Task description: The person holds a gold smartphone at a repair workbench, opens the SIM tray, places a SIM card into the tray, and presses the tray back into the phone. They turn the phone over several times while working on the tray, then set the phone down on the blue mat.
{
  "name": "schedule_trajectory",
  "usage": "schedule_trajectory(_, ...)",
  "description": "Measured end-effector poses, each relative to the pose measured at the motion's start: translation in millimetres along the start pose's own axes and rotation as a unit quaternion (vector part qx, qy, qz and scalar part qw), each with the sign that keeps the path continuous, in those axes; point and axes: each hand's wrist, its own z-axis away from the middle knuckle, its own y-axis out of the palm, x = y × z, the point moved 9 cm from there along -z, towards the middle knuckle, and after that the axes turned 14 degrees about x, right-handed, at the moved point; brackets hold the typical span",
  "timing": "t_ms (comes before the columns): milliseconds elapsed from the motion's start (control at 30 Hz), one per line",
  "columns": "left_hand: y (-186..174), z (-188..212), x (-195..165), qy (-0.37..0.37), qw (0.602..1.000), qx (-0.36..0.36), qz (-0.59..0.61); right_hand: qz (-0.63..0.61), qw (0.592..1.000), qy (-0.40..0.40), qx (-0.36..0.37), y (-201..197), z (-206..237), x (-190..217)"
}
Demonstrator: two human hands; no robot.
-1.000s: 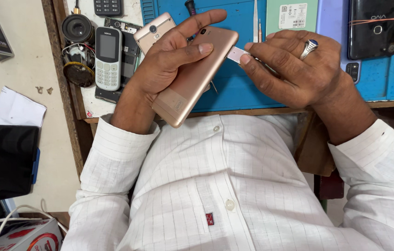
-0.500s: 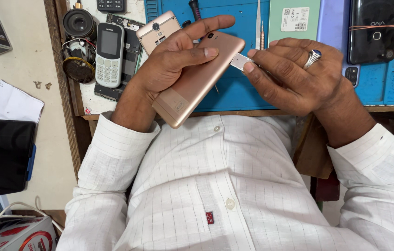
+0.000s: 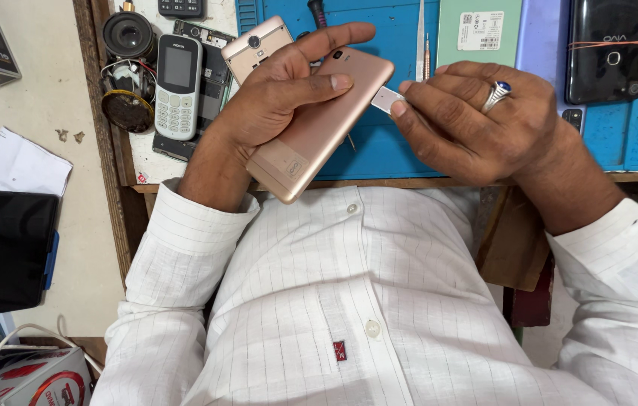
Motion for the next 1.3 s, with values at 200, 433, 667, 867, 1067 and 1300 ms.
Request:
schedule_trajectory(200,0.1,0.3,-0.4,-0.014,0.999,0.001,0.031,0.055,0.998,-0.019,0.004,3.0,0.7,-3.0)
schedule_trajectory(433,0.2,1.0,0.1,0.003,1.000,0.005,0.024,0.034,0.999,-0.028,0.001,0.5,-2.4,-0.8)
schedule_trajectory(667,-3.4,1.0,2.0,-0.003,1.000,0.003,0.009,0.031,0.999,-0.016,0.005,2.0,-2.8,-1.3)
schedule_trajectory(867,-2.9,0.6,2.1,-0.001,0.999,0.008,-0.040,0.024,1.000,-0.016,0.012,3.8,-3.1,-1.0)
schedule_trajectory(1067,-7.6,3.2,4.2,-0.009,0.999,-0.020,-0.042,0.024,0.999,-0.004,0.024,5.8,-5.6,0.4)
schedule_trajectory(1300,-5.3,1.3,2.0,-0.003,0.998,-0.002,-0.058,0.051,0.997,-0.052,0.031,5.5,-4.1,1.0)
